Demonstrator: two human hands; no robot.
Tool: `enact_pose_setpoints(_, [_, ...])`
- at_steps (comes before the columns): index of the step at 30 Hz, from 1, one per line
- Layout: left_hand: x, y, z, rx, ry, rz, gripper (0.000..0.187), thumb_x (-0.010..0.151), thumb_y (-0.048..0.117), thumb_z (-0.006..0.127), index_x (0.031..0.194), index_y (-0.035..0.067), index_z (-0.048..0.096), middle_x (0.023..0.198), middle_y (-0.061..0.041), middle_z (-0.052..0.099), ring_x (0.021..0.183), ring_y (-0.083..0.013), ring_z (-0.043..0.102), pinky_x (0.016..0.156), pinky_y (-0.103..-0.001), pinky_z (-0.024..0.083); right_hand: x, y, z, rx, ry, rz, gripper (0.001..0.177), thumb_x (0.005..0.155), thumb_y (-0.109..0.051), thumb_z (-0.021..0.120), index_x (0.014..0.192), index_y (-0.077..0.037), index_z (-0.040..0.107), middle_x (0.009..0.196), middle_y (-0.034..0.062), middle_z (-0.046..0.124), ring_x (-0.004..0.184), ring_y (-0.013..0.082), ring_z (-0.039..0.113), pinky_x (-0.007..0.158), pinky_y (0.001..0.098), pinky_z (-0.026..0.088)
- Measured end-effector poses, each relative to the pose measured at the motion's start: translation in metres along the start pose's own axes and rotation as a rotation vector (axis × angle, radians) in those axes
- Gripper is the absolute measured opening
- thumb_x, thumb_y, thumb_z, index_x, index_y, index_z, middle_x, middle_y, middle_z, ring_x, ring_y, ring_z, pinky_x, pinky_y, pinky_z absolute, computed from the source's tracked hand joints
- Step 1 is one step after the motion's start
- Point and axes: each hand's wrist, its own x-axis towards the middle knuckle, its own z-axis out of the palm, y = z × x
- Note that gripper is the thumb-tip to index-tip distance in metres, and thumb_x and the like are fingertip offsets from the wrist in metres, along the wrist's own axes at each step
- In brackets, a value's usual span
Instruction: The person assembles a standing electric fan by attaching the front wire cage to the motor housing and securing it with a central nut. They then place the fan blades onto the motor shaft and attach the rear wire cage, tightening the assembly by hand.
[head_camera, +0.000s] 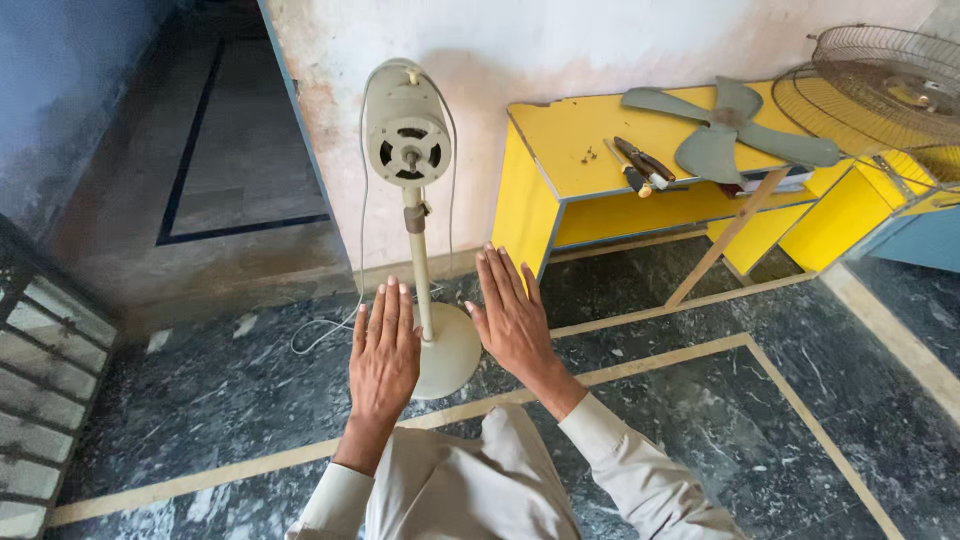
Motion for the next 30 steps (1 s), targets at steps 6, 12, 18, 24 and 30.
enact_pose_setpoints(6, [0.025,0.003,0.011,-0.008,0.011,0.016,0.06,0.104,0.028,0.049,0.156,0.001,0.038,0.164,-0.015,0.038,0.152,-0.0274,0.034,0.124,-0.049,0.025,0.012,0.021,0.008,0.01,0.015,0.019,0.066,0.106,-0.034,0.052,0.159,0.0,0.032,0.166,0.0174,0.034,0.154,0.0324,0.032,0.125,0.0526,0.025])
enact_pose_setpoints(12, [0.065,0.002,0.037,0.041,-0.026,0.054,0.057,0.101,0.024,0.051,0.154,0.003,0.04,0.164,-0.014,0.037,0.152,-0.0273,0.036,0.125,-0.049,0.026,0.035,0.058,0.02,-0.014,0.009,0.03,0.065,0.107,-0.033,0.052,0.159,0.001,0.034,0.166,0.0178,0.035,0.154,0.0328,0.032,0.125,0.0536,0.025])
enact_pose_setpoints(18, [0.121,0.006,0.064,-0.063,-0.036,0.045,0.061,0.102,0.024,0.05,0.156,0.001,0.036,0.165,-0.015,0.035,0.151,-0.0285,0.035,0.123,-0.05,0.026,0.07,0.098,0.027,-0.007,-0.016,0.029,0.064,0.107,-0.033,0.052,0.158,0.0,0.034,0.165,0.0191,0.034,0.153,0.0343,0.033,0.123,0.0555,0.025])
enact_pose_setpoints(24, [0.173,0.013,0.054,-0.037,-0.121,0.071,0.059,0.102,0.024,0.049,0.156,0.002,0.036,0.165,-0.016,0.034,0.153,-0.0269,0.033,0.125,-0.048,0.026,0.097,0.122,0.011,-0.034,-0.112,0.092,0.063,0.109,-0.037,0.045,0.159,-0.002,0.033,0.166,0.0167,0.034,0.154,0.0334,0.033,0.124,0.0551,0.026])
enact_pose_setpoints(30, [0.214,0.041,0.018,-0.038,-0.185,0.094,0.062,0.099,0.023,0.051,0.155,0.0,0.036,0.163,-0.016,0.036,0.151,-0.0288,0.033,0.123,-0.048,0.027,0.123,0.14,-0.042,-0.049,-0.192,0.092,0.062,0.112,-0.042,0.037,0.161,-0.004,0.032,0.166,0.0154,0.033,0.154,0.0323,0.031,0.125,0.0514,0.025])
